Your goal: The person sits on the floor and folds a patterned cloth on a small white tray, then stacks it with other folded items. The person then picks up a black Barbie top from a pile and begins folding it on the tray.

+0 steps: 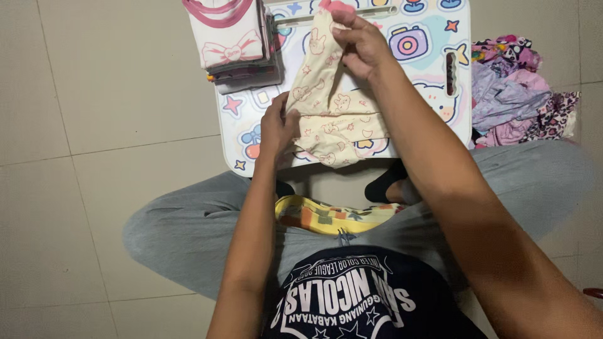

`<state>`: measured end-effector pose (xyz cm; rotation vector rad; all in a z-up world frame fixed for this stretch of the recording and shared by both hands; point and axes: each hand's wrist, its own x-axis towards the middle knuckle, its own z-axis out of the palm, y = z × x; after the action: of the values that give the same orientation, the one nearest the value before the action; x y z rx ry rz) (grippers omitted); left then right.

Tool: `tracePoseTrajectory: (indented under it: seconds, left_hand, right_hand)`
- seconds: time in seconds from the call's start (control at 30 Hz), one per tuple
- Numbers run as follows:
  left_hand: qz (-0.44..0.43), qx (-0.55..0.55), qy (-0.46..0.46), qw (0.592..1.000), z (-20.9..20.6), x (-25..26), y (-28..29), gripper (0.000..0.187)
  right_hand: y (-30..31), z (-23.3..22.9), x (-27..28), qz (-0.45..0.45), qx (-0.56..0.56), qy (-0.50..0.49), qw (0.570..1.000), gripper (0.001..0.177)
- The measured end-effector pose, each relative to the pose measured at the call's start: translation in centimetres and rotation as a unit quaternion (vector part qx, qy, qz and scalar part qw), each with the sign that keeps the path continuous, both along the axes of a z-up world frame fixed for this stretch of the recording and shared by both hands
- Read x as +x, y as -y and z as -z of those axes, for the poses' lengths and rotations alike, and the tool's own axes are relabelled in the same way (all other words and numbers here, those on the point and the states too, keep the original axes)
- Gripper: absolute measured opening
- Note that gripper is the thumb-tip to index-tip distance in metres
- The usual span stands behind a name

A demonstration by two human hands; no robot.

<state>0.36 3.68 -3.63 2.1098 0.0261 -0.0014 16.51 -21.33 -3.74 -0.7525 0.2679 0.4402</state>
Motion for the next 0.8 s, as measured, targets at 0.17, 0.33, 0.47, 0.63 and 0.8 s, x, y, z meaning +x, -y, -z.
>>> tracePoseTrajectory:
  seconds: [0.17, 0.33, 0.47, 0.63, 0.8]
  left_hand:
    - [-0.025, 0.012, 0.02, 0.999, -0.3, 0.0, 0.3, 0.045]
    - [-0.036, 0.101, 0.027, 0.994, -1.5, 0.2, 0.3, 0.046]
    - [-0.096, 0.072, 0.017, 0.993, -2.2, 0.0, 0.4, 0.041]
    - [0.006, 0.041, -0.026, 0.999, -3.8, -0.6, -2.1, 0.018]
    - [0.184, 0.137, 0.043, 0.972, -5.4, -2.7, -2.4, 0.053]
  right_hand:
    - [0.3, 0.8, 2.0, -0.022, -0.085, 0.06, 0.994, 0.038]
    - [0.0, 1.5, 1.1, -0.021, -0.615, 0.114, 0.78, 0.026]
    - [-0.4, -1.7, -4.2, 0.069, -0.726, 0.405, 0.551, 0.021]
    - [-0.9, -6.6, -13.3, -0.369, -0.705, 0.185, 0.577, 0.027]
    - [-0.1, -6.4, -19.7, -0.378, -0.705, 0.139, 0.583, 0.044]
